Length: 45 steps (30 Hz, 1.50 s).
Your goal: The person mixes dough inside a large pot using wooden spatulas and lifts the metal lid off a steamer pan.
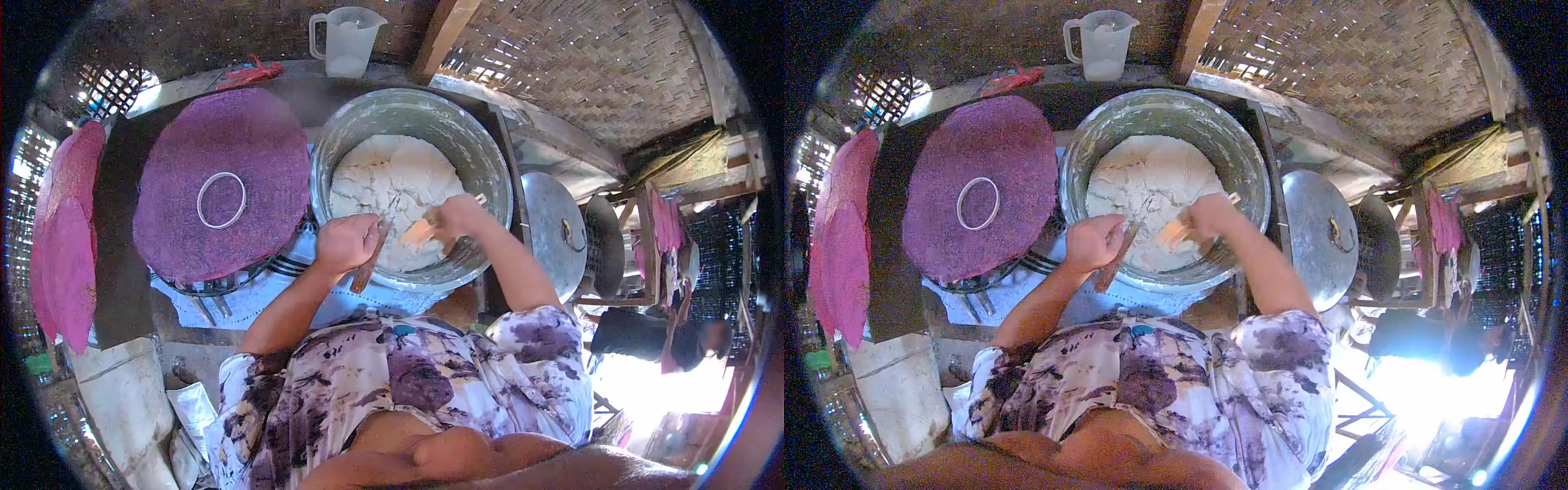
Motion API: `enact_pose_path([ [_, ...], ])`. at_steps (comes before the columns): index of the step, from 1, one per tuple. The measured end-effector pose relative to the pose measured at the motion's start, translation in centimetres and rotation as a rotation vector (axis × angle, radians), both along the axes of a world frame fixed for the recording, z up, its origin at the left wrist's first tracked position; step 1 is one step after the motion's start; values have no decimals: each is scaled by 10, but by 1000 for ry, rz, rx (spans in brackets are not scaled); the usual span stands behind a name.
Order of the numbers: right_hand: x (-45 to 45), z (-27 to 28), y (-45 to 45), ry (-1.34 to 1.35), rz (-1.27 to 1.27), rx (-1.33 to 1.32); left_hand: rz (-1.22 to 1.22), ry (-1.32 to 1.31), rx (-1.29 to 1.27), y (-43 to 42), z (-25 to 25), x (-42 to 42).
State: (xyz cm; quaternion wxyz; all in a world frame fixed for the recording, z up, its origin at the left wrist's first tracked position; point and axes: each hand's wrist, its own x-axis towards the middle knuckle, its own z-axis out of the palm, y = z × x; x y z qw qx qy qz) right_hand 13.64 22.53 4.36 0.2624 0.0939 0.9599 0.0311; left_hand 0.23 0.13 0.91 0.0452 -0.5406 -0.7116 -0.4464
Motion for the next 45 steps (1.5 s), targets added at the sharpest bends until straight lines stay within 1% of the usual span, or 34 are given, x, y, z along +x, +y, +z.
enact_pose_path([
  [5, 6, 22, 39, -1, -76, 114, 8, 14, -11, -1, -3, 0],
  [7, 12, 52, 42, 32, -119, 111, 13, 20, -15, -1, -3, -1],
  [9, 16, 84, 31, -7, -166, 108, 20, 29, -10, -1, -4, 0],
  [10, 19, 91, 27, -25, -195, 107, 25, 19, -26, 0, -4, 0],
  [11, 22, 86, 29, -42, -153, 102, 28, 10, -41, 0, -2, 0],
  [13, 29, 57, 37, -72, -71, 94, 25, -1, -60, 1, -1, 1],
  [15, 32, -6, 45, -111, -76, 108, 25, -1, -66, 0, 1, 1],
  [16, 30, -23, 47, -128, -75, 113, 25, 1, -61, 0, 1, 1],
  [19, 12, -19, 57, -92, -2, 89, 28, 15, -43, 0, -2, -1],
  [21, 0, -32, 90, -48, 25, 191, 15, 20, -26, 0, -4, 0],
  [23, -4, -26, 99, -32, 27, 255, 4, 1, -28, -1, -1, 0],
  [25, -16, 25, 84, -34, 23, 283, -1, -2, -19, -1, -1, 0],
  [28, -11, 66, 69, 101, 44, 309, 12, 10, -8, 0, -4, -1],
  [29, -10, 83, 58, 106, 46, 255, 14, 12, -14, 0, -3, -1],
  [32, -2, 72, 29, 149, 49, 29, 19, 10, -34, 0, -4, 0],
  [34, -1, 28, 12, 48, 108, 71, 12, 8, -48, 1, -5, 0],
  [36, -2, -14, 11, -54, 31, 24, 10, 7, -69, -1, -4, 0],
  [37, -2, -19, 18, -96, -22, 29, 9, 14, -54, -1, -4, 0],
  [39, 1, -23, 30, -174, -132, 26, 2, 34, -38, -2, -6, -1],
  [42, -2, -17, 50, -260, -87, 73, 2, 14, -2, -2, -7, -1],
  [45, -3, -7, 70, -160, -146, 178, -16, -26, -20, -2, -8, -2],
])
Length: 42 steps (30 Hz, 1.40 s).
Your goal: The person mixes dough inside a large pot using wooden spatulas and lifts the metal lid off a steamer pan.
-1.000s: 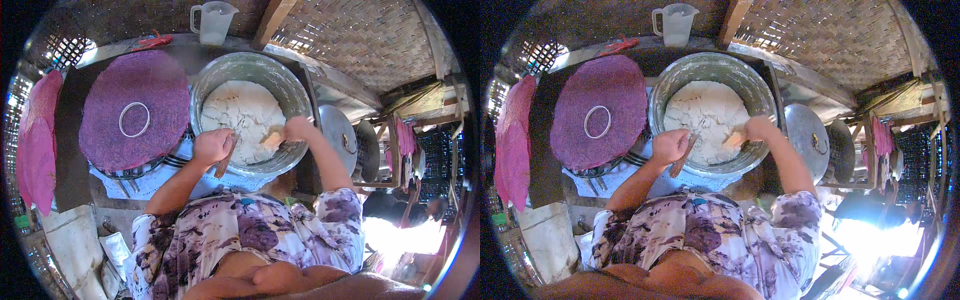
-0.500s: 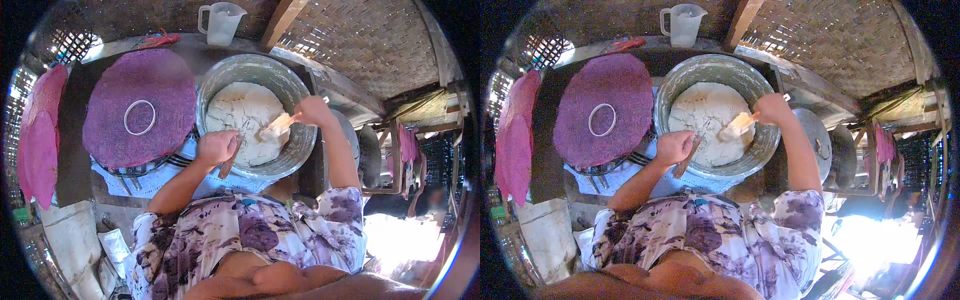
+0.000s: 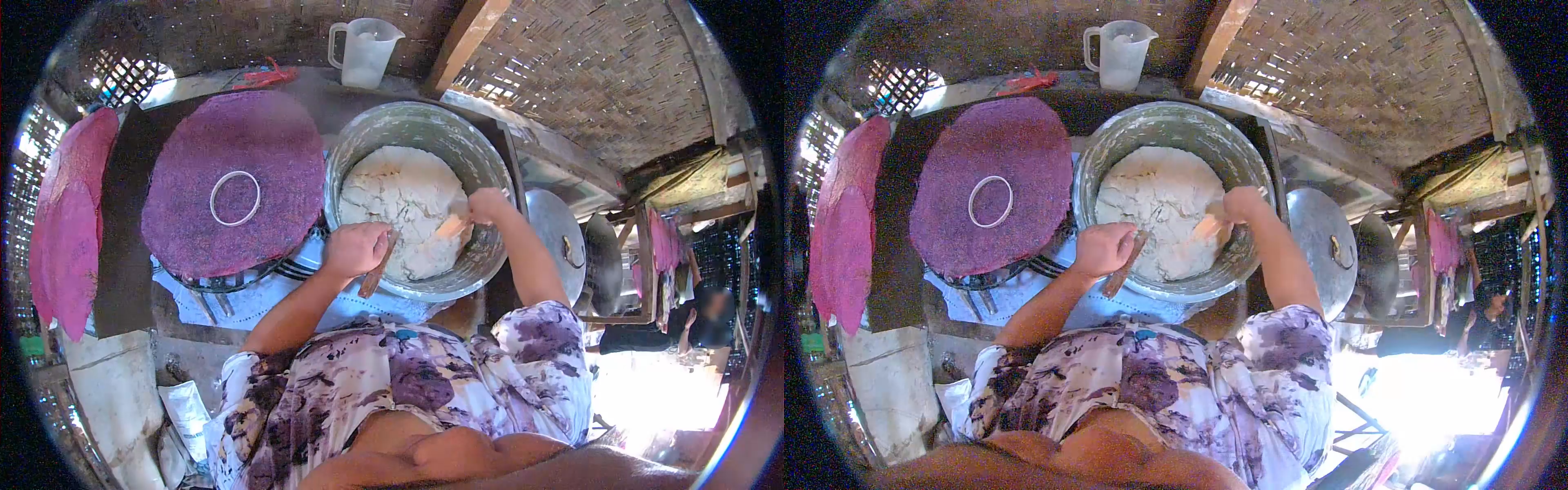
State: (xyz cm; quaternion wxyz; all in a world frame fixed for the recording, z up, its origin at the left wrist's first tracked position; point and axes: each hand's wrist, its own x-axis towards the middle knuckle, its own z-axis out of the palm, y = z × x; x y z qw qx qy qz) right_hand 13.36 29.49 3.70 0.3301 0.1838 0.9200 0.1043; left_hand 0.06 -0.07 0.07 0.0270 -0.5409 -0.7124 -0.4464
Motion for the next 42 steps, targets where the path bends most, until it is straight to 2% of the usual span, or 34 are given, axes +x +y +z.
enact_pose_path([
  [3, 7, 6, 44, 129, 148, 136, -9, -2, -2, 0, 3, 0],
  [6, 9, 54, 48, 235, 161, 176, 0, 0, -20, -1, 7, 0],
  [9, 4, 97, 16, 337, 136, 60, 17, 1, 0, 1, 6, 1],
  [12, -8, 69, -3, 260, 118, -31, 15, 0, -2, 1, 6, 1],
  [14, -7, 18, 6, 298, 49, 22, 14, -1, -2, 0, 5, 2],
  [15, -11, 12, 5, 315, 31, 52, 20, 0, -3, -1, 4, 2],
  [18, -15, 26, 19, 252, -87, 189, 8, 39, 42, -1, 4, 1],
  [21, -23, 63, 29, 240, -19, 228, 5, 42, 10, -3, 7, 1],
  [26, -23, 85, 18, 301, -34, 227, 19, 4, 9, 0, 7, 1],
  [30, -23, 81, -8, 366, -188, 139, 18, 6, -8, 0, 5, 1],
  [36, -22, 21, -13, 455, -338, 36, 19, 3, -41, 0, 5, 1],
  [38, -17, 2, -4, 483, -430, 84, 5, -12, -47, -1, 6, 2],
  [42, -28, 20, 5, 649, -560, 232, 2, -17, -65, -3, 10, 2],
])
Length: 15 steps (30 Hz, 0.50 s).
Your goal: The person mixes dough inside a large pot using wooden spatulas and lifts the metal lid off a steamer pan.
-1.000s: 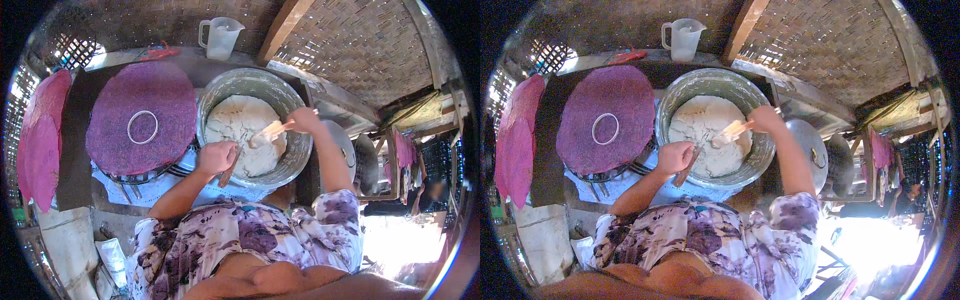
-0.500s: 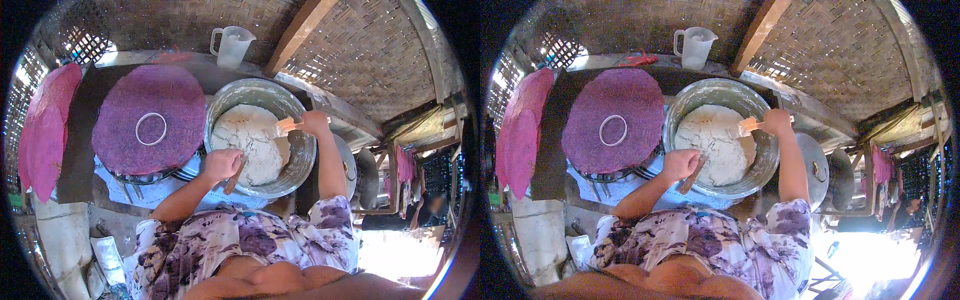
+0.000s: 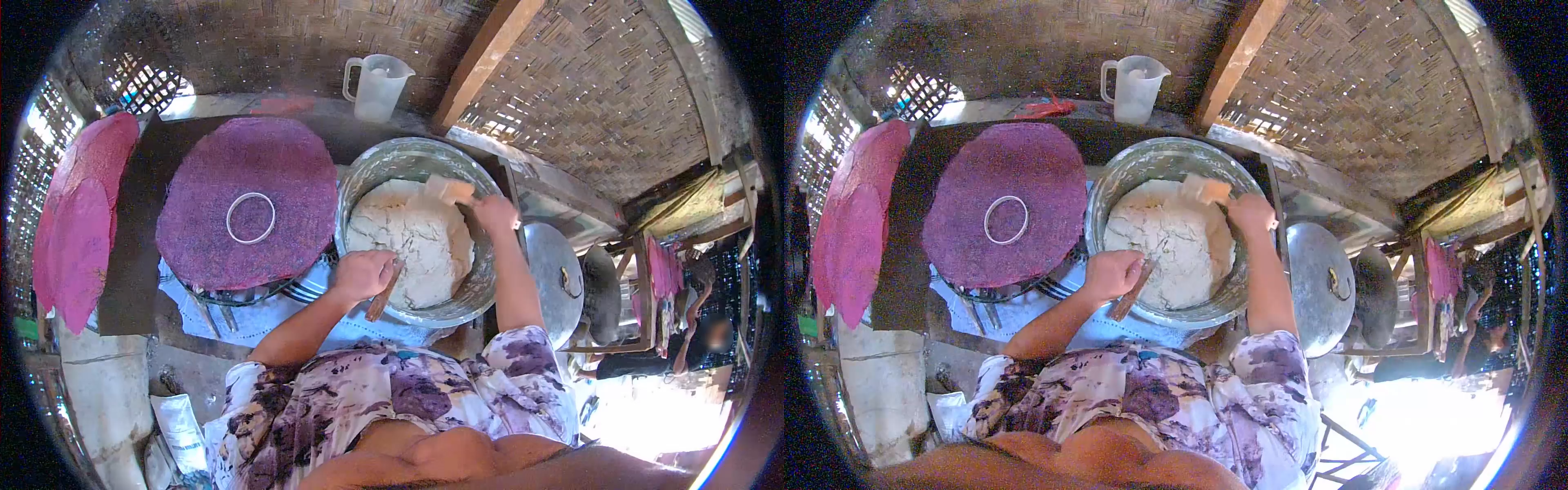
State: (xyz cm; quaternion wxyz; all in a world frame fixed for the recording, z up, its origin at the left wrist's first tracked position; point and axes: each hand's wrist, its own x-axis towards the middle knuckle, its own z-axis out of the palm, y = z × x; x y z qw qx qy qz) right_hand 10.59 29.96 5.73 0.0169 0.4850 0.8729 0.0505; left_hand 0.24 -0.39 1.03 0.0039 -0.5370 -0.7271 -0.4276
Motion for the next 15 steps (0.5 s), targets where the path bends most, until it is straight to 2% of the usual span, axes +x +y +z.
enact_pose_path([
  [3, -5, 43, -13, -54, 225, -140, 5, 12, 11, 1, 2, -1],
  [4, -13, 43, -22, -170, 271, -173, 2, 15, 17, 0, 2, 0],
  [7, -20, 19, -59, -202, 363, -209, 35, 13, 72, 3, -5, 1],
  [11, -32, -25, -43, -202, 285, -145, 12, 25, 116, 2, -7, 0],
  [15, -55, 8, -42, -148, 246, -97, 17, 43, 160, 2, -10, -1],
])
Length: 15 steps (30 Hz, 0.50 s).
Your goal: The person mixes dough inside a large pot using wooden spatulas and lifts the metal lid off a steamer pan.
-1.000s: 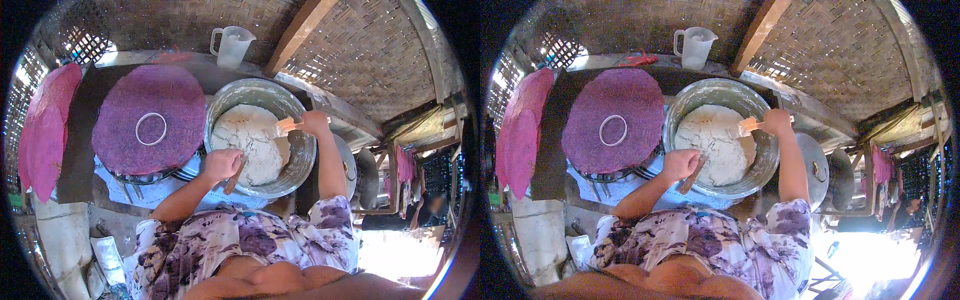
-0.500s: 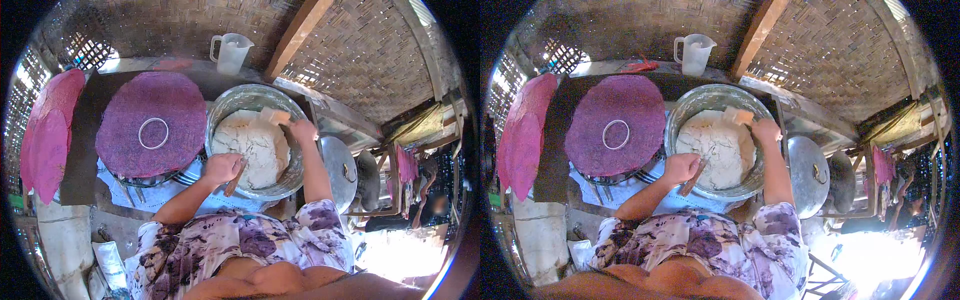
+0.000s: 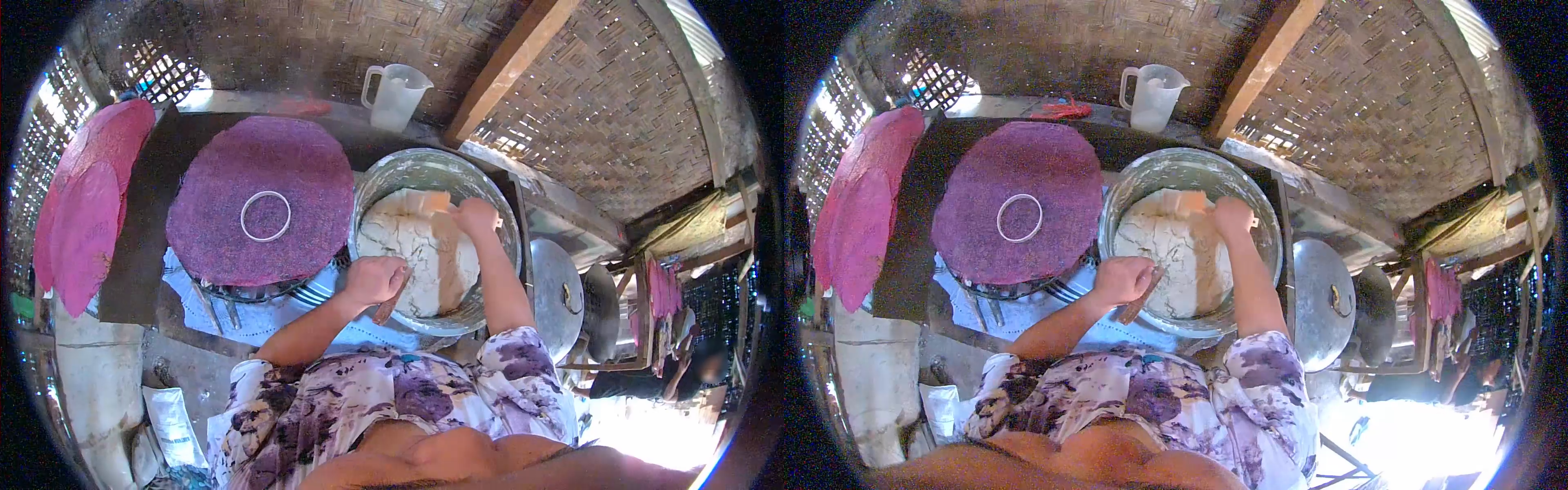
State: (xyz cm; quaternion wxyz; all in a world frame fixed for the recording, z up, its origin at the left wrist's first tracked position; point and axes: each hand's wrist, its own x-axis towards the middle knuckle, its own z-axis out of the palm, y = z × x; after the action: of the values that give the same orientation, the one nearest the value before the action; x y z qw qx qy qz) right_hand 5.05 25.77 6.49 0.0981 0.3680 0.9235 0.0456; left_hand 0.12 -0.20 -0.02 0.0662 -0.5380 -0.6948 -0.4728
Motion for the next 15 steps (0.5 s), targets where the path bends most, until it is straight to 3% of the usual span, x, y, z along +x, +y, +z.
enact_pose_path([
  [3, -17, 15, -29, 41, 26, -75, 4, -10, 17, 2, 0, 0],
  [5, -24, -2, -48, -29, 140, -95, -1, -11, 10, 0, 1, 1],
  [8, -25, -39, -46, -61, 119, -87, 2, -2, -6, 0, 4, 1],
  [15, -4, -27, 6, -74, -106, -29, -22, -2, -13, -2, 1, 0],
])
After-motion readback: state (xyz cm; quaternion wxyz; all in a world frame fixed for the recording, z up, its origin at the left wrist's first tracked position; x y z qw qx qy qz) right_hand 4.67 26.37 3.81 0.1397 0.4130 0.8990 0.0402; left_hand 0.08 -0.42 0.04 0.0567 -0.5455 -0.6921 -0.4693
